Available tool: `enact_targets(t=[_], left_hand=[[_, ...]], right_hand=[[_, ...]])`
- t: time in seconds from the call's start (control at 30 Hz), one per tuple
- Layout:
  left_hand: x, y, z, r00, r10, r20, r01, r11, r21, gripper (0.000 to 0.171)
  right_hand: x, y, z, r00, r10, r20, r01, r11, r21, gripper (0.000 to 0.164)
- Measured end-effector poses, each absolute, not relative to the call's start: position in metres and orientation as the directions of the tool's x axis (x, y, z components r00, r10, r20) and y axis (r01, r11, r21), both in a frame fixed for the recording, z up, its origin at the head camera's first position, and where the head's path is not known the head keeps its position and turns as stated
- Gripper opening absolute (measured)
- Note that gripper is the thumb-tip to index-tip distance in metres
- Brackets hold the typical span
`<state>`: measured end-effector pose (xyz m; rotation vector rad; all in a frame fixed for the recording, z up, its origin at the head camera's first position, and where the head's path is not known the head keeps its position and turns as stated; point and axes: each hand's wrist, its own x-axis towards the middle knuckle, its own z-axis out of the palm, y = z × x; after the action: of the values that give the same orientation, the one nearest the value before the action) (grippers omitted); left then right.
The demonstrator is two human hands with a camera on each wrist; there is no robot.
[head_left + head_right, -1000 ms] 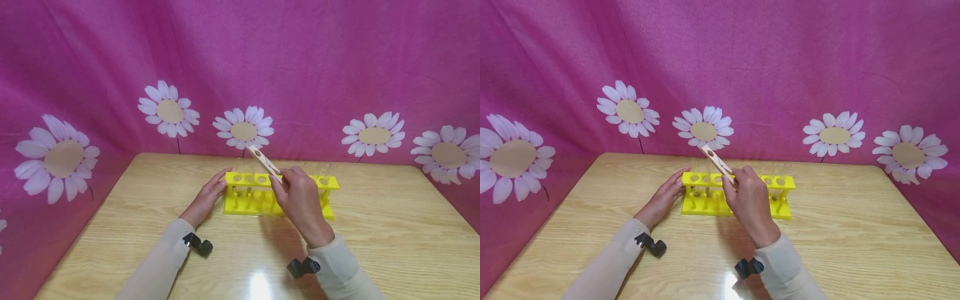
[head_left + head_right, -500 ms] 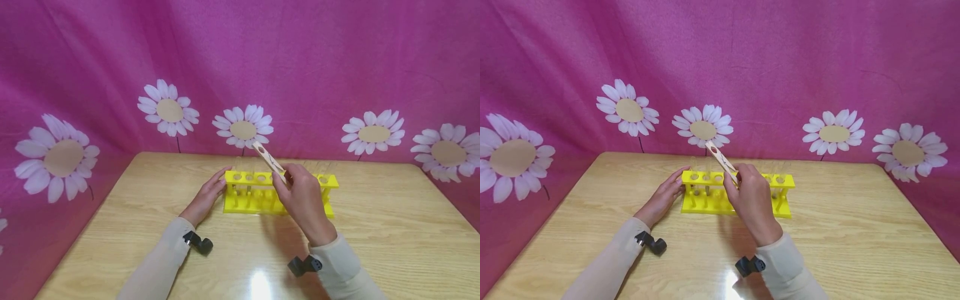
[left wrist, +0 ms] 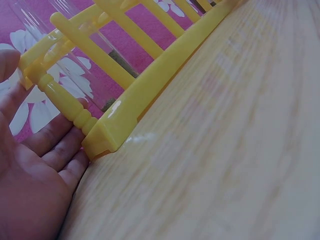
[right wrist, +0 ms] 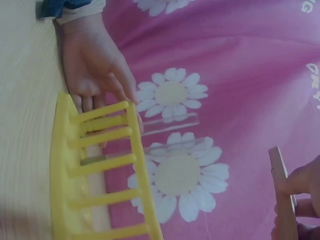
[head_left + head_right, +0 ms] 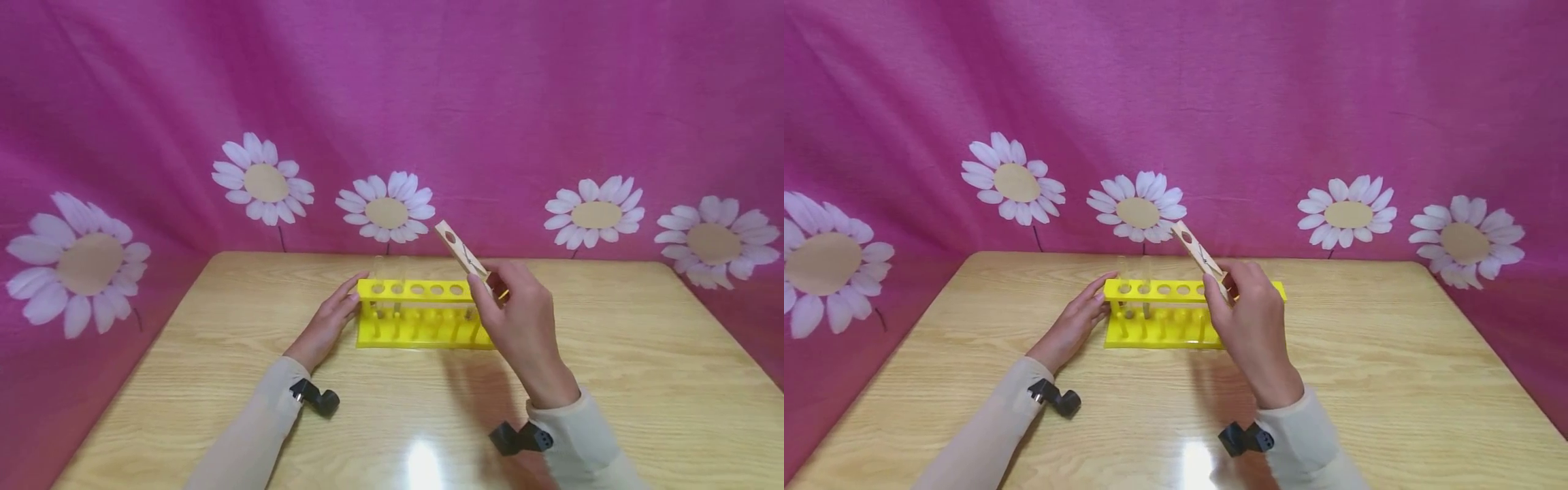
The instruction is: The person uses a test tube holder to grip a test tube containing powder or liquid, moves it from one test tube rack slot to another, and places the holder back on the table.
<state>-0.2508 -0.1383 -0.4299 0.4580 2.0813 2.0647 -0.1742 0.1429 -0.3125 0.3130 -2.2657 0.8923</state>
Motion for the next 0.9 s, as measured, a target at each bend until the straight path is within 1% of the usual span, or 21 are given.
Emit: enact_targets(t=[0.17,0.37,0.67,0.8,0.9], left_hand=[[-0.251,-0.14,-0.431,-0.935,0.34,0.101,0.098,-0.026,0.995,0.049],[-0.251,-0.139,-0.43,-0.938,0.337,0.079,0.079,-0.013,0.997,0.051],[-0.251,-0.14,-0.431,-0.935,0.344,0.091,0.087,-0.028,0.996,0.05],[-0.25,-0.14,-0.43,-0.938,0.339,0.077,0.076,-0.015,0.997,0.05],[-0.251,-0.14,-0.43,-0.939,0.336,0.077,0.077,-0.013,0.997,0.051]], right_hand=[[-0.17,0.156,-0.308,-0.743,0.044,0.668,-0.416,0.752,-0.512,0.025],[-0.163,0.178,-0.3,-0.732,0.097,0.674,-0.363,0.782,-0.507,0.028],[-0.156,0.21,-0.299,-0.769,0.159,0.619,-0.232,0.833,-0.502,0.028],[-0.154,0.225,-0.301,-0.804,0.175,0.568,-0.163,0.854,-0.493,0.03],[-0.153,0.237,-0.301,-0.844,0.183,0.504,-0.114,0.857,-0.503,0.034]])
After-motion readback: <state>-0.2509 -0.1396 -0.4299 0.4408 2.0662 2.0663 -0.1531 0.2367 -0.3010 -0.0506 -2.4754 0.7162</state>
